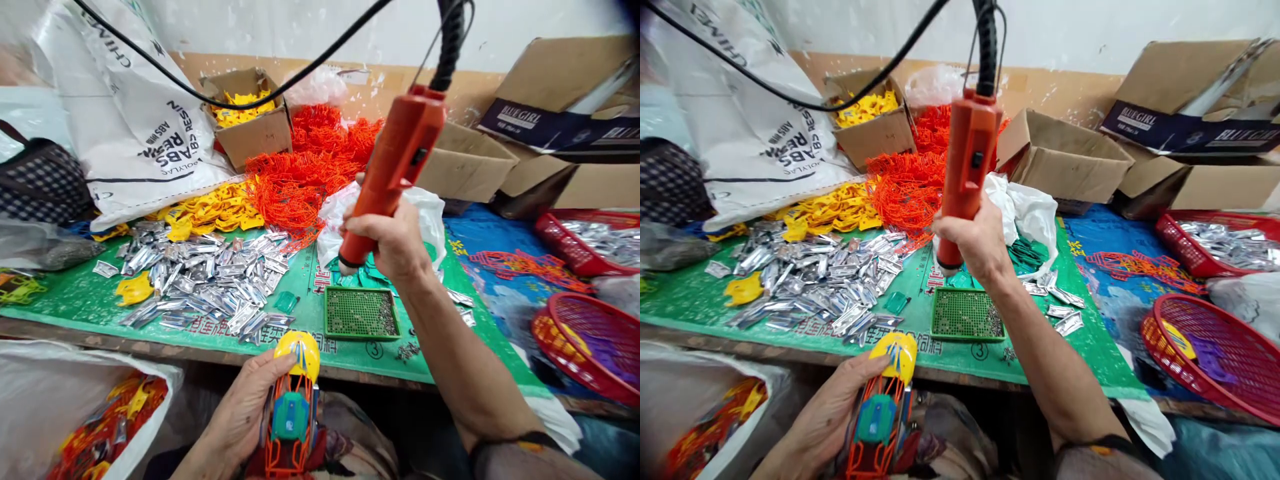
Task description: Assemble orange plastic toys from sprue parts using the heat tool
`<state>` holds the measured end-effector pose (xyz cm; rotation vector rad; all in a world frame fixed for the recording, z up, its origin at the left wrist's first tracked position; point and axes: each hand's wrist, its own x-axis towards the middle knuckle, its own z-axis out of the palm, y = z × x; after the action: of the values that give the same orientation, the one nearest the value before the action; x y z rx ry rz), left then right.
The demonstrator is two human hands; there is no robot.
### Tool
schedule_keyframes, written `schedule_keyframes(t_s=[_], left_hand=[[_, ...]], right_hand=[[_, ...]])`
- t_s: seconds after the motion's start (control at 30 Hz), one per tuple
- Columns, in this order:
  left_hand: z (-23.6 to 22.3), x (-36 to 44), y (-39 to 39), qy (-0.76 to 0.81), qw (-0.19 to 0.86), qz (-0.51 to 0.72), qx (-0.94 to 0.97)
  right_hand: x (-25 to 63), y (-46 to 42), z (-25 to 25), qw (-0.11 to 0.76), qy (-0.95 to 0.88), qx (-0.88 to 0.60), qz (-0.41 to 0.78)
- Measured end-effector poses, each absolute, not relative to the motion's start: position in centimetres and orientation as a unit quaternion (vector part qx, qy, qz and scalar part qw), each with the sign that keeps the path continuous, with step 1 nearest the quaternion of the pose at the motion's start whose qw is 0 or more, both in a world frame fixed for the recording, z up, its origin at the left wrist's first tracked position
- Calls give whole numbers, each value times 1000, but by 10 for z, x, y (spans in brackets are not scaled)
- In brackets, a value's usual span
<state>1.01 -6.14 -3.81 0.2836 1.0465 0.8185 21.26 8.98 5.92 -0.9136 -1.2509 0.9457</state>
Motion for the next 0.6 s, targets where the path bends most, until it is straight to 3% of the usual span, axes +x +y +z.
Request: schedule_keyframes(t_s=[0.3, 0.6], left_hand=[[-38, 24, -53, 466, 796, 356, 150], [-39, 30, -56, 464, 796, 358, 151]], right_hand=[[234, 23, 15, 650, -466, -464, 381], [231, 16, 9, 657, -438, -472, 393]])
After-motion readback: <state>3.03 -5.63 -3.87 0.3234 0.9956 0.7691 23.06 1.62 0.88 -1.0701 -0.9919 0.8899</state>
